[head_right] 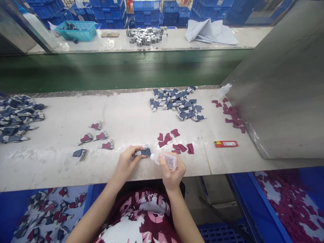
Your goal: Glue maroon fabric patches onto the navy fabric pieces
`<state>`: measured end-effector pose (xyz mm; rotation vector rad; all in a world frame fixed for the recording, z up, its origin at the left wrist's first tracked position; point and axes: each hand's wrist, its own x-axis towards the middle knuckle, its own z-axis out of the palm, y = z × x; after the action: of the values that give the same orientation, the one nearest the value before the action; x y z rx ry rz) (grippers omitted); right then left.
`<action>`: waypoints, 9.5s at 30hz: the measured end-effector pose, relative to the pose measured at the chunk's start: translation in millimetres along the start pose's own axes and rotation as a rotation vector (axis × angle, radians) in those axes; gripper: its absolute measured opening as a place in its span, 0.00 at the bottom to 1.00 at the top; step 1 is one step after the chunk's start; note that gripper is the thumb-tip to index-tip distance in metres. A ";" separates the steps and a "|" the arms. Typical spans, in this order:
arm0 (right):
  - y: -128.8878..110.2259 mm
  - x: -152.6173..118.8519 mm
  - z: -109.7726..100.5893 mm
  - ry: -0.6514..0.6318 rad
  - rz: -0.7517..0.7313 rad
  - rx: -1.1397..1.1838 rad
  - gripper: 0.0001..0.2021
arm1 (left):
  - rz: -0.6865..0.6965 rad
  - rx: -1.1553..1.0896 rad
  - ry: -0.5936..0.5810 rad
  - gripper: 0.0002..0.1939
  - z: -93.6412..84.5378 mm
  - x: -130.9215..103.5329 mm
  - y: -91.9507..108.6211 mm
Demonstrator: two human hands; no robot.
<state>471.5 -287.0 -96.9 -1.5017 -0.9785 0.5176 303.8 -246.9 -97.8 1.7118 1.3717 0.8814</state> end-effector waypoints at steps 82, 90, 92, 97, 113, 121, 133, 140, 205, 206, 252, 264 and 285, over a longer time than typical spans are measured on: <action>-22.9 -0.7 5.8 -0.228 -0.015 -0.049 0.07 | -0.304 -0.539 0.114 0.08 15.2 -17.6 37.5; -27.0 -0.8 5.4 -0.182 -0.190 -0.083 0.04 | -0.320 -0.662 0.095 0.13 9.9 -18.1 40.9; -27.8 -1.6 4.8 -0.166 -0.206 -0.094 0.04 | -0.328 -0.667 0.120 0.12 10.1 -17.6 41.2; -25.9 6.1 -2.3 -0.263 -0.023 0.024 0.06 | -0.335 -0.730 0.116 0.16 6.6 -18.9 47.0; -39.4 8.6 -10.8 -0.516 0.126 0.391 0.06 | -0.441 -0.838 -0.039 0.28 -11.7 -30.4 69.8; -42.4 6.6 -11.0 -0.462 0.081 0.354 0.04 | -0.371 -0.783 -0.008 0.27 -9.8 -35.4 75.1; -39.7 2.4 -7.7 -0.467 0.069 0.372 0.04 | -0.347 -0.758 0.008 0.27 -12.2 -35.3 79.5; -35.2 3.6 -5.9 -0.491 0.082 0.281 0.07 | -0.272 -0.639 0.072 0.17 -2.9 -34.7 74.2; -5.9 16.5 37.2 -0.332 -0.613 -0.370 0.17 | 0.057 0.517 0.243 0.08 -116.4 27.7 -19.1; -3.5 16.8 40.1 -0.368 -0.598 -0.388 0.19 | 0.089 0.594 0.223 0.08 -122.9 36.9 -20.9; 30.8 -16.5 -10.4 0.177 -0.382 0.030 0.15 | -0.067 -0.046 0.010 0.08 -2.1 -9.7 12.5; 9.7 -6.6 -5.4 0.054 -0.300 -0.132 0.11 | -0.149 -0.147 0.023 0.07 2.9 -7.3 9.8; 13.1 -7.3 -5.7 0.061 -0.284 -0.165 0.09 | -0.158 -0.146 0.038 0.07 3.4 -7.3 8.5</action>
<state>475.6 -295.4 -109.9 -1.4823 -1.1861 0.1908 309.3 -255.7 -92.3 1.4628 1.4104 0.9055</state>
